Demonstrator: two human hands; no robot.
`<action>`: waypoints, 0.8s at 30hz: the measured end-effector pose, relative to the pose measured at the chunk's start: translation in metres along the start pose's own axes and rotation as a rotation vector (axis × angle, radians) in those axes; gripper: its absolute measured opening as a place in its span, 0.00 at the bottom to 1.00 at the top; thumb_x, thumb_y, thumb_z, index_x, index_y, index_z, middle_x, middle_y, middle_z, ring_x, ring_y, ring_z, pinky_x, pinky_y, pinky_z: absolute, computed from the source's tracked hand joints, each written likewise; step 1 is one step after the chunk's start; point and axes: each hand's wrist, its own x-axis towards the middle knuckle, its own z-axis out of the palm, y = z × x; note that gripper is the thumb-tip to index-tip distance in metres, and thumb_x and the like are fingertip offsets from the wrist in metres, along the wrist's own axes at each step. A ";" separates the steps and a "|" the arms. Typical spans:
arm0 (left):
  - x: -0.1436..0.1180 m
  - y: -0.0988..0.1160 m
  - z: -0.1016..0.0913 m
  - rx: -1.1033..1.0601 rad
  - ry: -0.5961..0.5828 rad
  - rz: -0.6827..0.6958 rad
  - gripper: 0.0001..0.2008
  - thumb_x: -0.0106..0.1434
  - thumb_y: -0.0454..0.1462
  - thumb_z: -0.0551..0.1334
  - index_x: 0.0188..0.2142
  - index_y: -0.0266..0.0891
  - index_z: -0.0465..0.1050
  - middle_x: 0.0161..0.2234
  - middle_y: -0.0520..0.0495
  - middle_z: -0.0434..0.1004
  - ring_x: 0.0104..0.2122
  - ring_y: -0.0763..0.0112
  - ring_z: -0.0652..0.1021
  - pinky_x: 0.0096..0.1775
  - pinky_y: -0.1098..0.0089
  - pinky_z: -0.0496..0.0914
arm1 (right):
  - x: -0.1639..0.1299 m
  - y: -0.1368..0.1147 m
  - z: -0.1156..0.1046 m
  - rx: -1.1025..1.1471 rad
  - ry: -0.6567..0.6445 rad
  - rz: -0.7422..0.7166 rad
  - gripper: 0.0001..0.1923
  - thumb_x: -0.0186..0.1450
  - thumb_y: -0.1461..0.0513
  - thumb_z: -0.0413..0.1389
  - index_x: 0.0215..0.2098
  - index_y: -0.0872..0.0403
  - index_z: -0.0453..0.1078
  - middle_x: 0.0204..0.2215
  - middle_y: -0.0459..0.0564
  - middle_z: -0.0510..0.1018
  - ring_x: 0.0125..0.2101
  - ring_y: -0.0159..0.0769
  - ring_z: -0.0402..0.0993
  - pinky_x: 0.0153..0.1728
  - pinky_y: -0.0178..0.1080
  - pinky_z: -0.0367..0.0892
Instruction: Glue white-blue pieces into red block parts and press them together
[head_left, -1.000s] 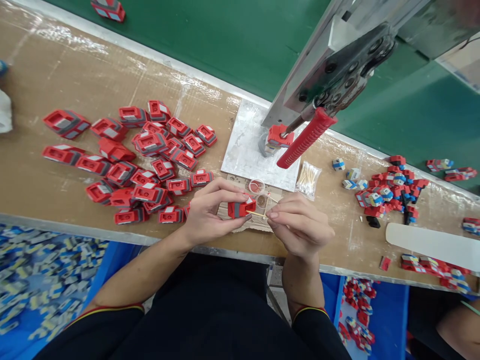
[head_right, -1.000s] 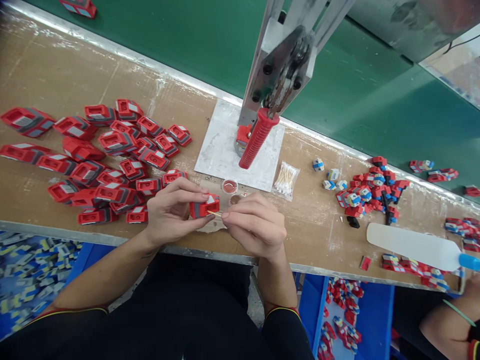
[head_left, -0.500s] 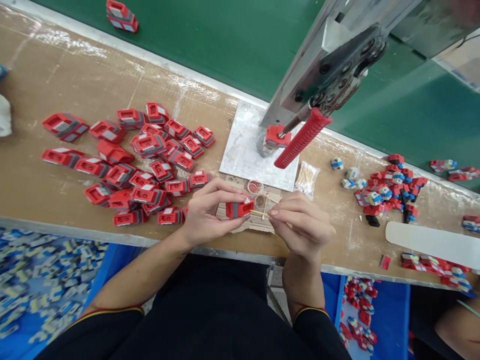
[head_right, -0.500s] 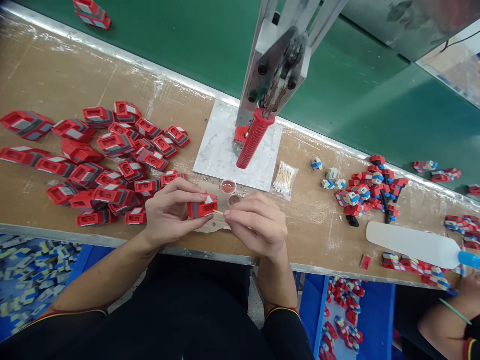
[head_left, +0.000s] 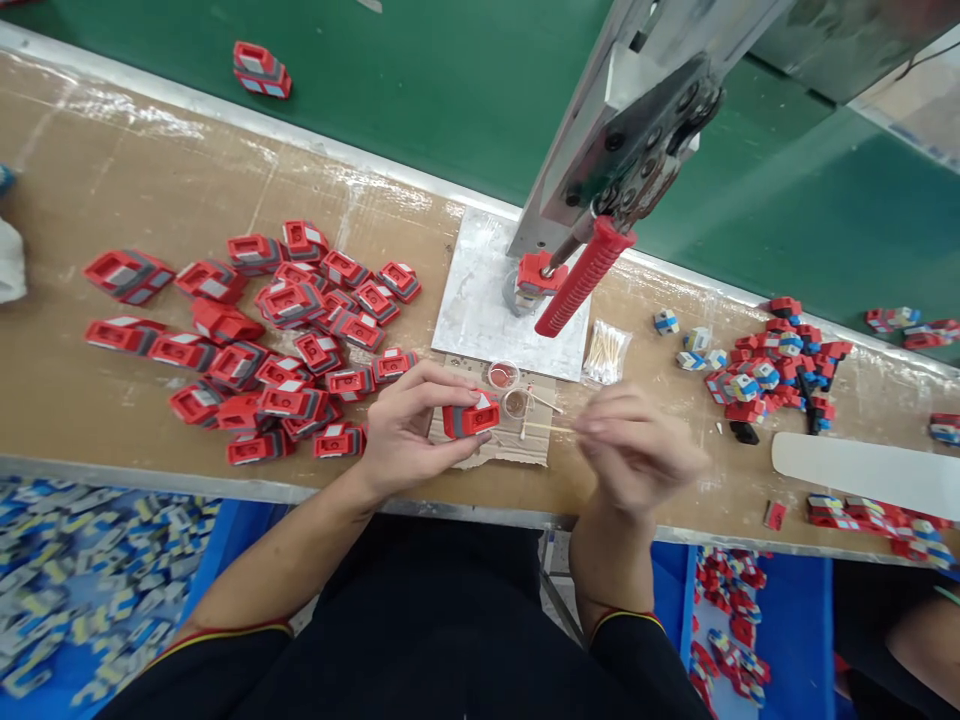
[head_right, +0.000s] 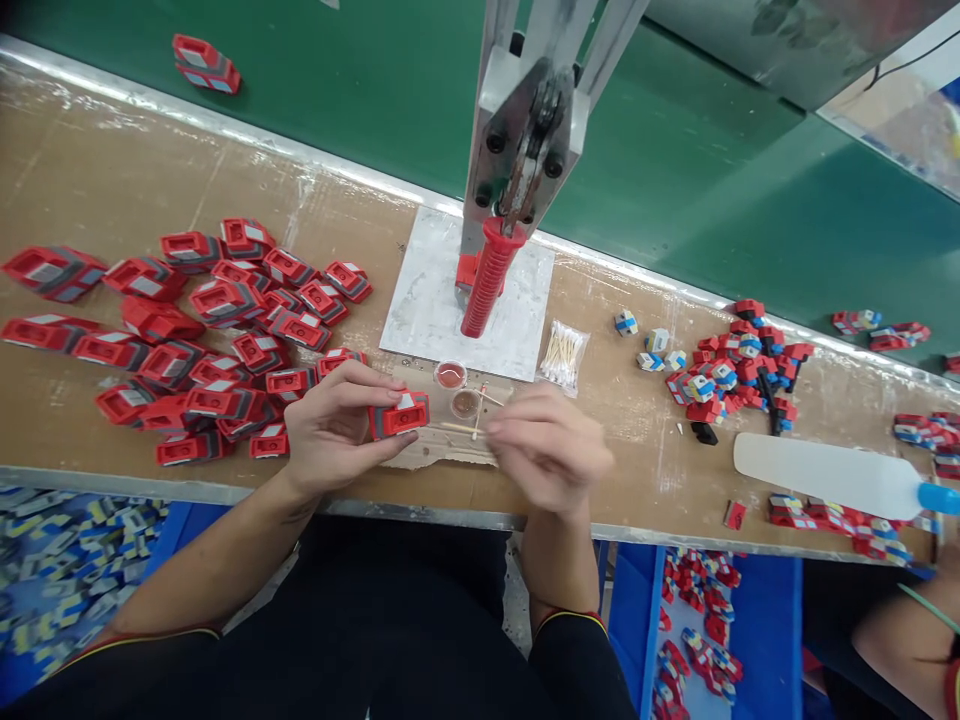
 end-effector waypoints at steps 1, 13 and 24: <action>0.000 0.000 0.000 -0.023 0.010 0.000 0.16 0.58 0.33 0.79 0.45 0.42 0.83 0.39 0.46 0.84 0.39 0.68 0.85 0.39 0.70 0.81 | -0.002 0.001 -0.007 -0.019 0.036 0.009 0.10 0.70 0.65 0.64 0.48 0.46 0.82 0.29 0.46 0.85 0.26 0.37 0.79 0.27 0.42 0.74; 0.003 0.002 -0.006 -0.089 0.010 -0.044 0.15 0.59 0.36 0.79 0.44 0.44 0.83 0.41 0.45 0.86 0.39 0.65 0.85 0.41 0.65 0.81 | -0.035 0.019 -0.011 -0.255 -0.536 0.247 0.16 0.74 0.55 0.62 0.59 0.46 0.77 0.46 0.53 0.81 0.46 0.41 0.77 0.47 0.45 0.77; -0.002 0.006 -0.008 -0.063 0.032 -0.291 0.18 0.56 0.35 0.79 0.46 0.48 0.85 0.41 0.48 0.85 0.41 0.61 0.83 0.40 0.63 0.81 | -0.066 0.068 -0.166 -1.029 -0.096 0.707 0.16 0.69 0.60 0.58 0.53 0.51 0.78 0.53 0.60 0.80 0.54 0.55 0.70 0.61 0.57 0.66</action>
